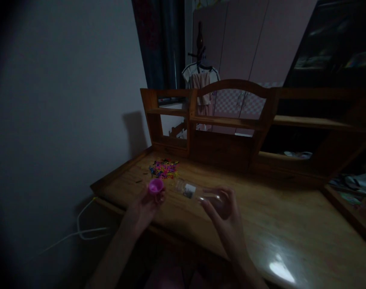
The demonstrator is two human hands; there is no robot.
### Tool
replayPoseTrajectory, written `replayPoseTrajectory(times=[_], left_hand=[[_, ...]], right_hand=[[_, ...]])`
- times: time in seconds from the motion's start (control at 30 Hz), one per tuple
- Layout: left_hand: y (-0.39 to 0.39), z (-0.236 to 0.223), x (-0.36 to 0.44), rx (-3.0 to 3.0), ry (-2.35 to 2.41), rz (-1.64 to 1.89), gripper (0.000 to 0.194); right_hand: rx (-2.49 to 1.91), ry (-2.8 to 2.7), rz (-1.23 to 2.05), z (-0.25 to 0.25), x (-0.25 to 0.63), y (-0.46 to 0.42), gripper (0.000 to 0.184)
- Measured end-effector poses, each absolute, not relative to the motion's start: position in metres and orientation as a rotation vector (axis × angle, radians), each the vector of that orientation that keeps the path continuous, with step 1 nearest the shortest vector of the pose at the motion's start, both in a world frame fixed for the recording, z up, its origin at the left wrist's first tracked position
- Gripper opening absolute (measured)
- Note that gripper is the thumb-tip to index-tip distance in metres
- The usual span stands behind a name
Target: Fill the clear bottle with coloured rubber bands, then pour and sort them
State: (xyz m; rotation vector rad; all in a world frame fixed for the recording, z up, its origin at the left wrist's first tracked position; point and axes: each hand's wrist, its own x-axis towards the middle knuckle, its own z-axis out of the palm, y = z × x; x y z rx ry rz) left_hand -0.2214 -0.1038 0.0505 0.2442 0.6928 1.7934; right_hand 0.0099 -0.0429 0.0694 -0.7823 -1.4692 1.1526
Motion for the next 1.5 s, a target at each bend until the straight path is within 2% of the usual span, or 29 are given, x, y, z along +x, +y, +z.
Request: replayPoseTrajectory(times=[0.1,0.33,0.5,0.57,0.73,0.87,0.93,1.0,1.07,1.13,1.27,1.5], left_hand=[[-0.111,0.036,-0.182,0.294,0.655,1.764,0.019],[-0.126,0.035,-0.159,0.854,0.934,1.669,0.045],[-0.136,0.054,-0.158,1.352,1.26,1.616,0.043],[-0.137,0.059,-0.158,1.508,1.306,1.538,0.04],[-0.137,0.06,-0.158,1.676,1.287,1.415,0.035],[-0.138,0.052,-0.157,1.659,0.94,1.271,0.028],[-0.139,0.047,-0.154,1.571,0.754,1.282,0.03],[-0.138,0.041,-0.147,1.407,0.703,1.343,0.041],[-0.134,0.036,-0.141,1.214,0.783,1.443,0.054],[-0.125,0.03,-0.139,1.039,0.933,1.55,0.058],[-0.106,0.017,-0.148,0.843,1.187,1.647,0.049],[-0.109,0.01,-0.131,0.743,0.662,1.646,0.062]], right_hand=[[-0.817,-1.422,1.133,0.063,0.019,-0.076,0.04],[-0.942,-1.387,1.157,0.054,0.046,-0.109,0.042],[-0.917,-1.439,1.005,0.051,0.062,-0.116,0.041],[-0.927,-1.394,1.132,0.047,0.069,-0.115,0.043],[-0.914,-1.178,1.734,0.029,0.072,-0.103,0.04],[-0.856,-1.086,1.985,0.008,0.053,-0.095,0.054],[-0.79,-0.976,2.163,-0.001,0.044,-0.097,0.057],[-0.741,-0.879,2.24,-0.008,0.04,-0.102,0.057],[-0.735,-0.843,2.232,-0.012,0.043,-0.105,0.056],[-0.778,-0.866,2.194,-0.014,0.05,-0.105,0.055],[-0.927,-1.043,1.962,-0.013,0.066,-0.096,0.048],[-1.079,-1.203,1.484,0.0,0.05,-0.108,0.023]])
